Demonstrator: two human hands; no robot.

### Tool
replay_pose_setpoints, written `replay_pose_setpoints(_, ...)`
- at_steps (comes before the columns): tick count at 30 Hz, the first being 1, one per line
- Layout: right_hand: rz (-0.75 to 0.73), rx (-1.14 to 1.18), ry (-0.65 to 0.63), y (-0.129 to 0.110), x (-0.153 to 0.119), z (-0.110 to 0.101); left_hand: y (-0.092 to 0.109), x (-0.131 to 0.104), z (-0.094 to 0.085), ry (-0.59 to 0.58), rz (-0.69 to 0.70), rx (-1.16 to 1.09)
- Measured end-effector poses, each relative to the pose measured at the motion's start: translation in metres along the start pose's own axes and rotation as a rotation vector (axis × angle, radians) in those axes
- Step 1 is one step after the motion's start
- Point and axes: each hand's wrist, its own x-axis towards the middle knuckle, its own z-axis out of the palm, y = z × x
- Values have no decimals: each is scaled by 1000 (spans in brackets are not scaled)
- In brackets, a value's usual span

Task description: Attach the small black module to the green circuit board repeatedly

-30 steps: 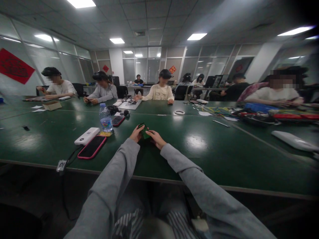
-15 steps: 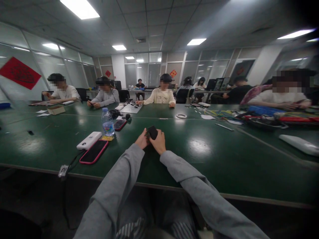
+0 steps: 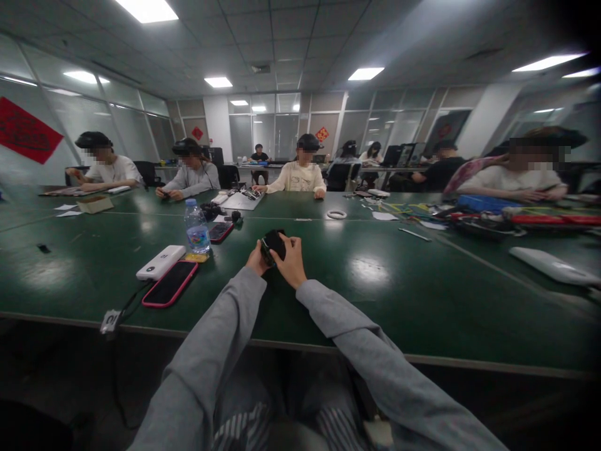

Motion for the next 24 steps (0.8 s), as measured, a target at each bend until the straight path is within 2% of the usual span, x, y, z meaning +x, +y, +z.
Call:
replay_pose_setpoints(2, 15, 89, 42, 2, 3, -4, 2, 0, -3, 27, 14, -16)
replay_pose_setpoints(4, 113, 253, 42, 11, 6, -3, 4, 0, -6, -8, 28, -51)
replay_pose_setpoints(7, 469, 616, -48, 30, 8, 1, 5, 0, -8, -66, -4, -97)
replay_pose_setpoints(9, 704, 825, -130, 41, 8, 4, 5, 1, -9, -60, -27, -113)
replay_pose_setpoints(11, 828, 931, -181, 46, 8, 5, 5, 1, -8, -43, -26, -128)
replay_pose_setpoints(16, 878, 954, -187, 46, 9, 3, 4, -2, -3, -19, -31, -181)
replay_pose_setpoints(21, 803, 1007, -270, 48, 9, 6, 5, -2, -3, -34, -47, -230)
replay_pose_setpoints(24, 781, 973, -277, 49, 9, 8, 5, 2, -8, -49, -63, -240)
